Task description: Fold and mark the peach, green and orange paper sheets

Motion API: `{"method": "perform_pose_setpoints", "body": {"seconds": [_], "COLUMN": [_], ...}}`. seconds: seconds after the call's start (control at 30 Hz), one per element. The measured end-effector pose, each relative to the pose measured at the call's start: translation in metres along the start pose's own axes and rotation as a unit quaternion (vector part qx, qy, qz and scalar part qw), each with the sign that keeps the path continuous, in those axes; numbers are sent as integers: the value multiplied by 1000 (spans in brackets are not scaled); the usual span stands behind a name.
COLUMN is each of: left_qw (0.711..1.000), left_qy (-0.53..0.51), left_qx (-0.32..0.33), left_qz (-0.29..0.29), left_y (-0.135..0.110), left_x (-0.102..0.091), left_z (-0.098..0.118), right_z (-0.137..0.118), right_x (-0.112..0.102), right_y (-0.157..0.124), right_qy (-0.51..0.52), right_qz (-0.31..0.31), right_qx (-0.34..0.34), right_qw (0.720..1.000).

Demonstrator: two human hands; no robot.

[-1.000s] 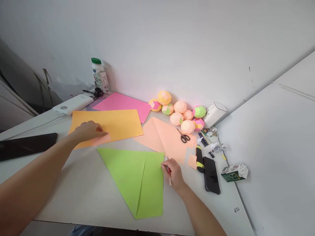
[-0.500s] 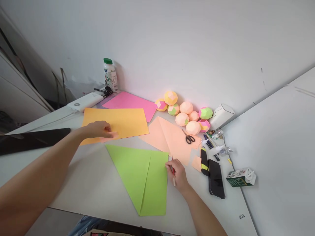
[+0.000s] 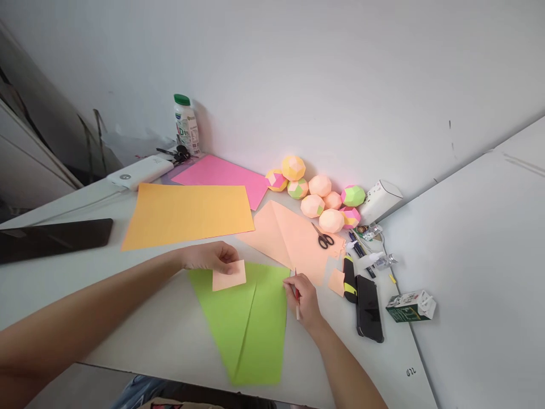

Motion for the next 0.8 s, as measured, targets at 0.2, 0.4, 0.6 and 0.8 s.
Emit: {"method": "perform_pose_setpoints", "body": {"seconds": [0.2, 0.4, 0.6, 0.8], "left_qw": [998, 998, 998, 999], "left_qy": [-28, -31, -33, -17], "left_qx": [14, 9, 3, -22], "left_qz": [-56, -56, -50, -35], "left_y": [7, 6, 4, 1], "left_x": [10, 8, 8, -6], "left_z": [-9, -11, -10, -12], "right_z": [-28, -31, -11, -12], "right_x": [17, 37, 22, 25], "right_y": [-2, -10, -6, -11], "right_qy": [203, 200, 51, -23], "right_qz": [39, -38, 89, 28], "right_qx": [102, 104, 8, -2], "right_qw": [973, 974, 995, 999]}}
Point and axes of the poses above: each hand's wrist, its own y-axis towards the middle knuckle, its own x-axis out of the palm, z = x × y, the point moved 1 cm from there along y, towards the middle knuckle, and after that the axes turned 7 degrees about z, right-handed, at the moved point
